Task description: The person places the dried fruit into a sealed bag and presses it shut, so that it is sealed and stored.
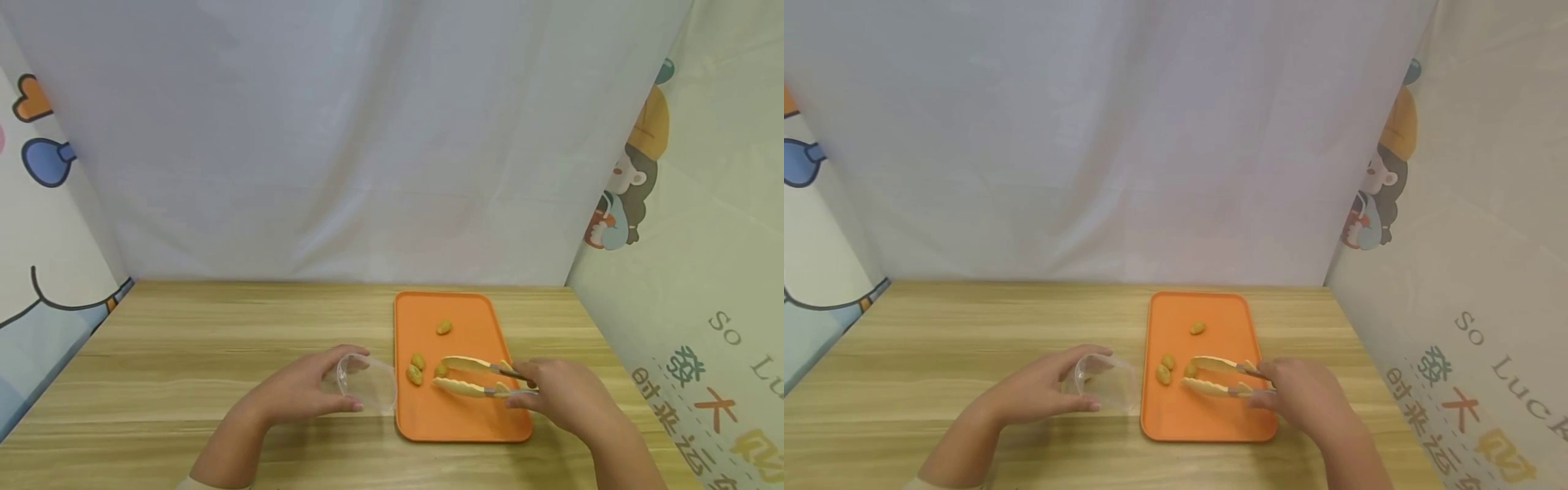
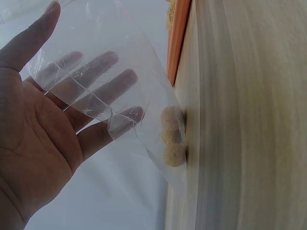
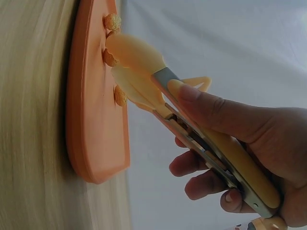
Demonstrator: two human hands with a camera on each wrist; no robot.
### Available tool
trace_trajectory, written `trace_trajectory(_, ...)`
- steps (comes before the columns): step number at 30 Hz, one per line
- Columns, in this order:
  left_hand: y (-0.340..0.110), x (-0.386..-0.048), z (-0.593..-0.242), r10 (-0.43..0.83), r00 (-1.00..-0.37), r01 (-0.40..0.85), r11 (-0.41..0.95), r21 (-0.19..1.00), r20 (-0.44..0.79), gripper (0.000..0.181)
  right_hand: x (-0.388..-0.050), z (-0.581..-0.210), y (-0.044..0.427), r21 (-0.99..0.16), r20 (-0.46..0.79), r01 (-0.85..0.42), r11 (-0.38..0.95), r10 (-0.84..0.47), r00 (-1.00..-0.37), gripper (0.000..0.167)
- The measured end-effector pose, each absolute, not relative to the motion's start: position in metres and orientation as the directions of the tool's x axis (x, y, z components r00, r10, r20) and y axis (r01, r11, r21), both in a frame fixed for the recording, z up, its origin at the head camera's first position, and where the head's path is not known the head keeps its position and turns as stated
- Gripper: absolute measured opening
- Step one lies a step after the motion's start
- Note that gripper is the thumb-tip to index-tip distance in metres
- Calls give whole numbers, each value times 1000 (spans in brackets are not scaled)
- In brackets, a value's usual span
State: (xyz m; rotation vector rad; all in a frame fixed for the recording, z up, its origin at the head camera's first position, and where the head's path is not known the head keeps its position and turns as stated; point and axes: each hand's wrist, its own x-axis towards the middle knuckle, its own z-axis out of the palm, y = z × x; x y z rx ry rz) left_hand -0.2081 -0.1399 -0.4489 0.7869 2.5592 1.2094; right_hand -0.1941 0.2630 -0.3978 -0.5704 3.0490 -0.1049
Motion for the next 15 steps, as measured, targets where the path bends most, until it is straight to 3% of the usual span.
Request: trace_trajectory(15, -140, -208, -449, 543, -838, 385, 523, 761, 50, 66, -195, -402, 261, -51, -4, -362, 931, -363, -932, 26)
